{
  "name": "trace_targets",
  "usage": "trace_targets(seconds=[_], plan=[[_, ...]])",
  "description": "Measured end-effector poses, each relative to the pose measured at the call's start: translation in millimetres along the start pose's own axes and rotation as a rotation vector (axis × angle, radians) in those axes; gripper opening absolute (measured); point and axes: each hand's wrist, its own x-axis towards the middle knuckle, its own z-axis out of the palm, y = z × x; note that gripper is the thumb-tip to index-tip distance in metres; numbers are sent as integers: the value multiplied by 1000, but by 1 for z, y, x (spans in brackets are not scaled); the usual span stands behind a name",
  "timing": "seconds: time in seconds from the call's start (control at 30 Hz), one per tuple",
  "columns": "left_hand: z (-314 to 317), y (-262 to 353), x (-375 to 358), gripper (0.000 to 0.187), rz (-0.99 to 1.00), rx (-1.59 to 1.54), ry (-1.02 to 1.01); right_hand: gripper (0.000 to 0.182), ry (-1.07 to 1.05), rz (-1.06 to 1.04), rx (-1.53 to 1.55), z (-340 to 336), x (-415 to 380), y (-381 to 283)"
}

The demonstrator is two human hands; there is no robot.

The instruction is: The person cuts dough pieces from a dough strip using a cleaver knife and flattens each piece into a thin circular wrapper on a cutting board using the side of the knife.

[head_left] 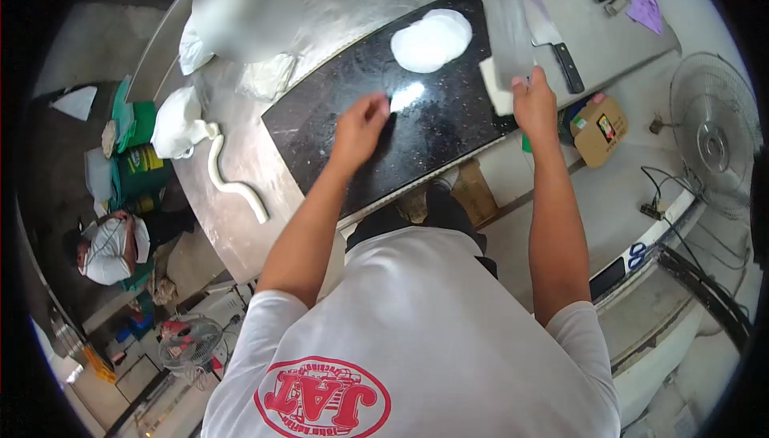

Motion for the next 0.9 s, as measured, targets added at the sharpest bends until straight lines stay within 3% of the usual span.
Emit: trace_targets(seconds=[0.1, 0.13, 0.2, 0.23, 0.3, 0.37, 0.4, 0.43, 0.47, 0.5, 0.53, 0.63, 0.73, 0.8, 0.87, 0.9], plan=[[-30, -5, -81, 26, -100, 96, 59, 27, -73, -18, 46, 5, -12, -3], [-43, -23, -108, 25, -89, 69, 109, 28, 2, -160, 32, -3, -26, -8], [-71, -53, -150, 23, -152, 37, 263, 30, -61, 140, 336, -27, -52, -20], [-87, -61, -173, 22, -245, 36, 356, 32, 39, 152, 472, -29, -62, -10], [-115, -80, -208, 30, -373, 29, 456, 34, 153, 81, 797, -32, -86, 14], [-134, -105, -229, 40, -245, 439, 745, 34, 150, -27, 1009, -13, -95, 21], [-141, -120, -235, 54, -258, 511, 834, 33, 150, 112, 1058, 6, -102, 27], [-148, -135, -239, 54, -257, 506, 848, 32, 158, 250, 1097, 23, -111, 32], [-155, -149, -240, 54, -172, 596, 844, 32, 159, 236, 1094, 34, -121, 36], [-161, -162, -240, 55, -89, 682, 837, 28, 0, 506, 1064, 43, -133, 38], [-167, -159, -236, 53, -224, 554, 775, 25, -160, 774, 1013, 50, -145, 29], [-182, -164, -232, 40, -123, 511, 641, 20, -194, 715, 1198, 58, -203, -13], [-192, -168, -234, 31, -103, 357, 656, 18, -279, 690, 856, 76, -269, -94], [-201, -166, -246, 25, -85, 265, 698, 20, -500, 363, 485, 94, -304, -145], [-212, -183, -257, 25, -9, 278, 668, 20, -675, -174, -147, 105, -323, -214], [-216, -193, -256, 24, 72, 298, 636, 17, -675, -405, -242, 119, -332, -232]])
